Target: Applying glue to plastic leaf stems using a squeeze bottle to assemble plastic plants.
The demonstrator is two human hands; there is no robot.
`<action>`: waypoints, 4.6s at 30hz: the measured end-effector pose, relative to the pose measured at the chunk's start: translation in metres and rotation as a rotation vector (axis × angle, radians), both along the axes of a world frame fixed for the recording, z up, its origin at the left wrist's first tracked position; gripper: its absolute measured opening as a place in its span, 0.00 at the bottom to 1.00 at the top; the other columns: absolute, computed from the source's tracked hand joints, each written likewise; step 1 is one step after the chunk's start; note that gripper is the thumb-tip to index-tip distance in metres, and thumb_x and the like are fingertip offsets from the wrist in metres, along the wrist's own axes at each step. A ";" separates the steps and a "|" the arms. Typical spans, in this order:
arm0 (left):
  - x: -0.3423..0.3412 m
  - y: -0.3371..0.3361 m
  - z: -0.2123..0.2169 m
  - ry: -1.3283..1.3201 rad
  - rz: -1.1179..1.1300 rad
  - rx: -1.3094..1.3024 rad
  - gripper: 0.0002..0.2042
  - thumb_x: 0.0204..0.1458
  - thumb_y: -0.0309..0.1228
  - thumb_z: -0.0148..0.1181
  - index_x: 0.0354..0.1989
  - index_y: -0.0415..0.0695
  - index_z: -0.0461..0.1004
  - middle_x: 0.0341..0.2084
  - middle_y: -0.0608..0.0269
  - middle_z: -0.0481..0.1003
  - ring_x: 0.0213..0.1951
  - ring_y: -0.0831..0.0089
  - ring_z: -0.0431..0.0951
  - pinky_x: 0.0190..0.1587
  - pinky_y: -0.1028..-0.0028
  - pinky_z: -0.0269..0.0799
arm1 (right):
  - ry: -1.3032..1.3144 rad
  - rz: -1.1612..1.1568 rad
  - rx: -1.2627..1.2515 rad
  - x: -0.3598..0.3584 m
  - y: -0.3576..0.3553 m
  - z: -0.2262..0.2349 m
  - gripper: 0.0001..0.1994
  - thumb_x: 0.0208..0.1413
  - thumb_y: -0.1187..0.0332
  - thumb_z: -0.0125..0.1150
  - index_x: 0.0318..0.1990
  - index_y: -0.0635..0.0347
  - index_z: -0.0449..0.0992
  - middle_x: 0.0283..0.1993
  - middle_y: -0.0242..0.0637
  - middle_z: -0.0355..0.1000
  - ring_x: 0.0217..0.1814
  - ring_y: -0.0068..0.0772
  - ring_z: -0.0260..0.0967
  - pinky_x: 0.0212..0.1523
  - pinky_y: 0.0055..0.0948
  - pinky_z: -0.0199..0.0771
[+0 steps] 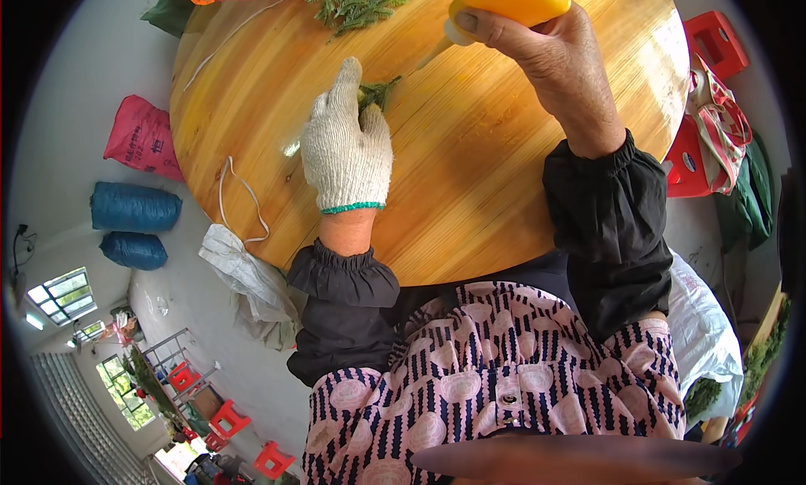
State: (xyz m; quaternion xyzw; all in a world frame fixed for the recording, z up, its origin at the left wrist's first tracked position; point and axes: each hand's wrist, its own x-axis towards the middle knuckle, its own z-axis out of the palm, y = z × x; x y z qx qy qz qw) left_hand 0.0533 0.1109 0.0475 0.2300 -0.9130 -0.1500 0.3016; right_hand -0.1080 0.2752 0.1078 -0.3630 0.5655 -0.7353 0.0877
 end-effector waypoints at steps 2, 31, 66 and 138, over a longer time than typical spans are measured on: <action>0.003 -0.002 0.000 -0.008 0.020 0.009 0.26 0.52 0.21 0.63 0.64 0.44 0.73 0.40 0.47 0.79 0.43 0.52 0.80 0.49 0.60 0.77 | -0.033 -0.003 -0.019 0.005 0.008 0.011 0.15 0.56 0.71 0.71 0.48 0.64 0.77 0.41 0.30 0.78 0.43 0.23 0.75 0.45 0.25 0.75; -0.041 -0.085 0.075 0.469 -0.059 0.822 0.23 0.58 0.22 0.61 0.64 0.37 0.73 0.41 0.65 0.81 0.35 0.81 0.76 0.39 0.79 0.74 | -0.149 -0.206 -0.156 -0.022 0.002 -0.020 0.20 0.57 0.56 0.74 0.47 0.63 0.80 0.41 0.35 0.79 0.43 0.26 0.76 0.47 0.28 0.78; 0.046 0.001 -0.003 0.462 0.027 0.173 0.18 0.58 0.20 0.61 0.57 0.33 0.76 0.52 0.49 0.80 0.40 0.66 0.79 0.46 0.69 0.76 | -0.183 0.103 -0.314 -0.010 -0.015 -0.003 0.17 0.55 0.65 0.72 0.49 0.60 0.74 0.41 0.34 0.77 0.43 0.25 0.76 0.40 0.23 0.73; 0.034 0.033 0.006 -0.103 0.221 -0.255 0.23 0.47 0.38 0.74 0.53 0.47 0.81 0.34 0.54 0.82 0.36 0.53 0.81 0.41 0.54 0.76 | 0.034 0.164 0.123 0.007 0.009 0.011 0.26 0.45 0.73 0.79 0.52 0.63 0.75 0.44 0.34 0.77 0.45 0.26 0.75 0.49 0.25 0.76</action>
